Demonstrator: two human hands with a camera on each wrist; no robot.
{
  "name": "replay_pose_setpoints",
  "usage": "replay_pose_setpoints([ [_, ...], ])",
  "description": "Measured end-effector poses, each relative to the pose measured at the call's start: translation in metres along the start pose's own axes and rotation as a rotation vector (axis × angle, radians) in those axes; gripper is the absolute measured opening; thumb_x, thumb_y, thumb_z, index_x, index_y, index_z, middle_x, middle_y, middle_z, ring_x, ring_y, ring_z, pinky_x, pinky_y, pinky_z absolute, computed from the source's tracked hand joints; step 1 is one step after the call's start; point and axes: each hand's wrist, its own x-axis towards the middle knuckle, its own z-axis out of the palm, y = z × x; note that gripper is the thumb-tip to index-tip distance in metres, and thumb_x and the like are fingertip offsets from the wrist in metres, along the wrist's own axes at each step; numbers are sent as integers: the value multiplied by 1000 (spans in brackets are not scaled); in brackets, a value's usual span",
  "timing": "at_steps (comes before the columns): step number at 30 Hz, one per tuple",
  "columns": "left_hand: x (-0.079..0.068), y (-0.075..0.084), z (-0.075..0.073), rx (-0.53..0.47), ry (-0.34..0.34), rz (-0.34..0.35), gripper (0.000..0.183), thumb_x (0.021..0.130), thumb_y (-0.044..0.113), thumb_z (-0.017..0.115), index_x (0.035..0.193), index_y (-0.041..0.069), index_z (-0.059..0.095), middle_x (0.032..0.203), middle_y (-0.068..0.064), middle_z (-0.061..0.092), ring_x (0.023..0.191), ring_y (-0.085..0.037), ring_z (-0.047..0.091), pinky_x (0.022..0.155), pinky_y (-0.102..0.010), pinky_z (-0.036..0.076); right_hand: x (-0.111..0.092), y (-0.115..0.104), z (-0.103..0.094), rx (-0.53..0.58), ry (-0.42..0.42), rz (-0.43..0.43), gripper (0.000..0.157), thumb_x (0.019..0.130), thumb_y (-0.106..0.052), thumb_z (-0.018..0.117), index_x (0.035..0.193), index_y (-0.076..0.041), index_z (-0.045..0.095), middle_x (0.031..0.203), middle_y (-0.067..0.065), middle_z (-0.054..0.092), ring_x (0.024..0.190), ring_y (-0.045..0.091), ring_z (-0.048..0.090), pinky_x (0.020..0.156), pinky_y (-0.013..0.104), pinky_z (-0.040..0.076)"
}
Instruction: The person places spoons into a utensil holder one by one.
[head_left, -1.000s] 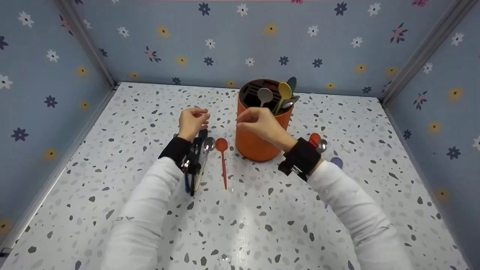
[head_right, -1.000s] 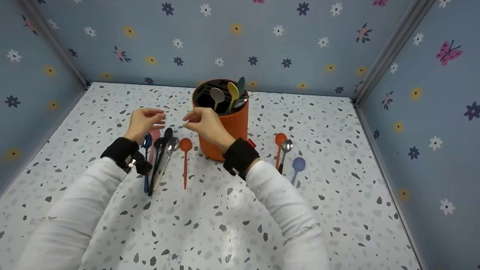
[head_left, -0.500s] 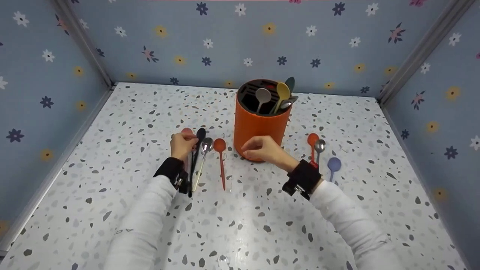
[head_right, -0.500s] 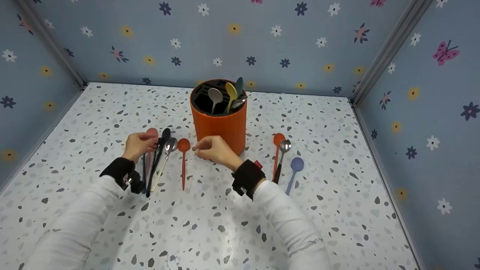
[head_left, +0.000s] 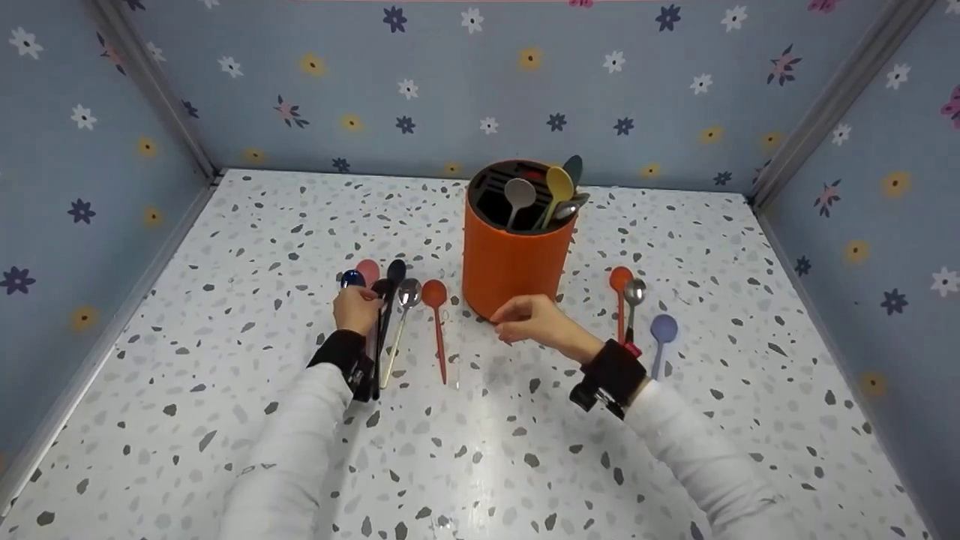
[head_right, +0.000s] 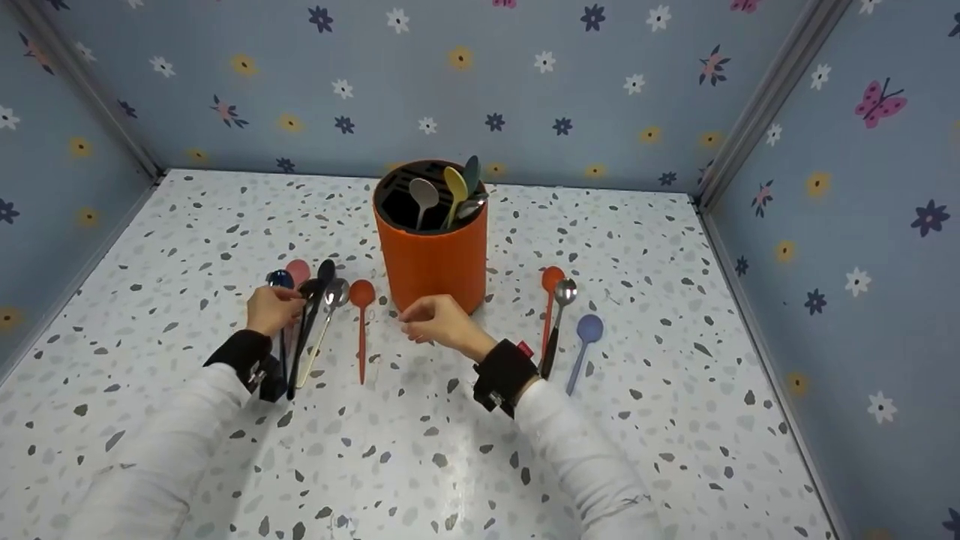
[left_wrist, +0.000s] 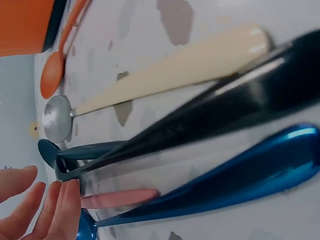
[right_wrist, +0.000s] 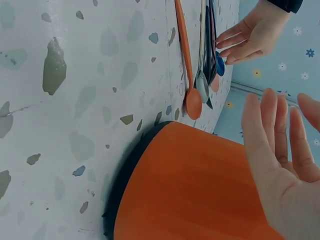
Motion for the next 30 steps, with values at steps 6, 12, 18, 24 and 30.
replay_pose_setpoints([
  [6, -26, 23, -10, 88, -4, 22, 20, 76, 1, 57, 89, -14, 61, 87, -27, 61, 84, -40, 56, 74, -46, 46, -10, -8, 2, 20, -17, 33, 23, 83, -1, 58, 103, 9, 57, 98, 25, 58, 86, 29, 59, 82, 41, 50],
  [12, -18, 6, -1, 83, 66, 40, 11, 71, 3, 59, 74, -6, 62, 72, -20, 61, 70, -35, 57, 65, -38, 47, -9, 5, -1, 11, -25, 43, 24, 83, -3, 58, 103, 10, 57, 92, 20, 61, 81, 23, 61, 80, 39, 51],
  [18, 33, -60, 33, 100, 41, 42, 14, 67, 12, 71, 71, 1, 64, 72, -16, 63, 69, -33, 58, 62, -40, 47, -4, 24, 0, 25, -26, 65, 29, 83, -3, 58, 106, 13, 54, 88, 12, 62, 81, 20, 62, 79, 38, 52],
  [24, 23, -49, 28, 100, 45, 69, 14, 66, 13, 71, 67, 3, 61, 68, -15, 62, 66, -33, 57, 60, -42, 46, -4, 32, 2, 48, -30, 112, 26, 83, 1, 55, 106, 13, 54, 89, 13, 62, 84, 25, 62, 82, 44, 50],
  [30, -25, 14, -5, 136, -8, 38, 12, 72, 3, 61, 72, -9, 61, 74, -23, 62, 73, -38, 58, 67, -45, 47, -7, 38, 2, 51, -34, 135, 29, 83, -1, 57, 108, 12, 53, 92, 13, 60, 85, 24, 61, 82, 41, 50],
])
